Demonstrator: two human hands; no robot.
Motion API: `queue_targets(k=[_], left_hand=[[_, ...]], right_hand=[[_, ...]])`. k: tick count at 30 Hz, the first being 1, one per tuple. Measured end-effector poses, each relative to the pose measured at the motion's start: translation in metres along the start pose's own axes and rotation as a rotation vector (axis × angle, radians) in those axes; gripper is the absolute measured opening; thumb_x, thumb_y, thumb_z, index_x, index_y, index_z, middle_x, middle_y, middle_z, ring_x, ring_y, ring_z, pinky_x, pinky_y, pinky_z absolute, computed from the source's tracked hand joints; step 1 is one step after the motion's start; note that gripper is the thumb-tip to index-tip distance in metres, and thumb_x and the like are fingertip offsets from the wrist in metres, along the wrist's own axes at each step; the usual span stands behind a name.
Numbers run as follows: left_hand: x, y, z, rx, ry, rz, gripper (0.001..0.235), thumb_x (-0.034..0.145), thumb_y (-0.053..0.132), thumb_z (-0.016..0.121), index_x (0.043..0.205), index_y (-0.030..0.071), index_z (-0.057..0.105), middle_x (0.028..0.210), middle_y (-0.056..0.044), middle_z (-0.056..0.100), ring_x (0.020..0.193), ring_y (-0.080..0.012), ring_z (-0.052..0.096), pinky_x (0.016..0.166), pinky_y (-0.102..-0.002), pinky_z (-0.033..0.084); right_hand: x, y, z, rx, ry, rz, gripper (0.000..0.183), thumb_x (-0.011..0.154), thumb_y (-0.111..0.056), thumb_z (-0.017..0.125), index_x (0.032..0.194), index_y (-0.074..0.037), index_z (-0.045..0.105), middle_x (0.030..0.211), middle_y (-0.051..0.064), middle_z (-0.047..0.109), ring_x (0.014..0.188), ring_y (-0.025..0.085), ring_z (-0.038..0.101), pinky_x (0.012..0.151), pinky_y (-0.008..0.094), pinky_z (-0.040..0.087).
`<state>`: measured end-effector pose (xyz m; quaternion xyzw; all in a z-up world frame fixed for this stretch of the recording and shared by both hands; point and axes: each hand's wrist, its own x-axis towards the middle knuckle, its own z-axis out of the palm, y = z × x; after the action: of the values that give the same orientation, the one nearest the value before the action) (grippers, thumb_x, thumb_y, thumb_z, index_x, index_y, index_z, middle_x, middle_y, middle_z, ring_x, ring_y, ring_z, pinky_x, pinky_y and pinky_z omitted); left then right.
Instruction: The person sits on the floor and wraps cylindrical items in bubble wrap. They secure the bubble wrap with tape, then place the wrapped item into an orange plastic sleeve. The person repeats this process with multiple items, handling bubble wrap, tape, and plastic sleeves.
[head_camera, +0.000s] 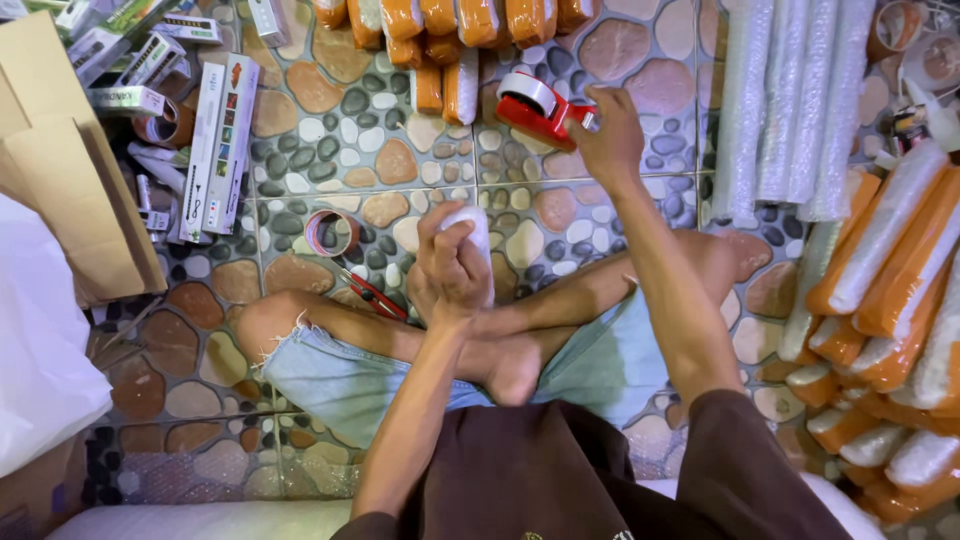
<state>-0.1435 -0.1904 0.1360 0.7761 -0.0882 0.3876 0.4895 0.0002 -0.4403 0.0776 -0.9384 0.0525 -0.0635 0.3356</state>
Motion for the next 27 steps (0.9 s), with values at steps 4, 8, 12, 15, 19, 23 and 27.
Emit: queue_targets(k=[4,8,12,15,19,23,27], left_hand=[[0.009,0.020,-0.017,0.264,-0.025,0.136,0.021,0.101,0.017,0.050,0.105,0.025,0.070,0.116,-0.001,0.077,0.086,-0.0198,0.077,0.067,-0.033,0.058],[0.008,0.010,-0.015,0.275,-0.028,0.369,0.038,0.097,0.036,0.064,0.128,0.015,0.056,0.122,-0.021,0.068,0.091,-0.0333,0.073,0.069,-0.039,0.060],[0.001,-0.007,-0.013,0.223,-0.049,0.416,0.034,0.095,0.025,0.069,0.125,0.014,0.058,0.122,-0.024,0.067,0.088,-0.0375,0.074,0.061,-0.041,0.061],[0.002,-0.002,-0.012,0.278,-0.044,0.431,0.027,0.095,0.024,0.069,0.118,0.014,0.058,0.121,-0.021,0.068,0.087,-0.0349,0.074,0.061,-0.039,0.061],[0.011,0.016,-0.016,0.339,-0.071,0.423,0.027,0.098,0.025,0.064,0.121,0.015,0.054,0.121,-0.020,0.067,0.087,-0.0340,0.073,0.063,-0.042,0.058],[0.006,0.007,-0.011,0.399,-0.010,0.418,0.024,0.098,0.025,0.066,0.118,0.016,0.054,0.122,-0.016,0.066,0.091,-0.0321,0.074,0.069,-0.042,0.058],[0.004,0.005,-0.015,0.395,0.020,0.388,0.022,0.097,0.021,0.068,0.114,0.014,0.057,0.121,-0.016,0.063,0.091,-0.0342,0.074,0.066,-0.042,0.060]], right_hand=[[0.012,0.042,0.019,-0.109,-0.383,0.069,0.090,0.084,-0.024,0.091,0.160,-0.006,0.047,0.148,0.024,0.059,0.140,0.044,0.053,0.115,0.059,0.041],[-0.033,0.032,0.044,-0.061,-0.233,0.158,0.061,0.079,-0.032,0.094,0.130,-0.014,0.066,0.119,0.012,0.068,0.108,0.040,0.071,0.095,0.056,0.054],[-0.073,0.010,0.049,-0.001,-0.218,0.336,0.054,0.082,-0.032,0.090,0.122,-0.018,0.057,0.125,0.014,0.058,0.112,0.049,0.067,0.098,0.060,0.051],[-0.071,0.022,0.053,0.053,-0.251,0.370,0.051,0.077,-0.037,0.091,0.113,-0.024,0.058,0.126,0.008,0.056,0.115,0.045,0.067,0.100,0.055,0.052],[-0.054,0.092,0.099,0.255,-0.230,0.445,0.027,0.087,-0.046,0.086,0.101,-0.026,0.075,0.111,0.003,0.068,0.105,0.032,0.074,0.086,0.042,0.061],[-0.089,0.056,0.083,0.843,0.090,0.623,0.025,0.088,-0.022,0.078,0.101,-0.002,0.073,0.104,0.015,0.062,0.087,0.030,0.075,0.067,0.040,0.068],[-0.128,0.106,0.117,0.624,0.015,0.487,0.011,0.091,-0.010,0.069,0.097,-0.003,0.064,0.077,0.014,0.073,0.057,0.018,0.070,0.049,0.030,0.055]])
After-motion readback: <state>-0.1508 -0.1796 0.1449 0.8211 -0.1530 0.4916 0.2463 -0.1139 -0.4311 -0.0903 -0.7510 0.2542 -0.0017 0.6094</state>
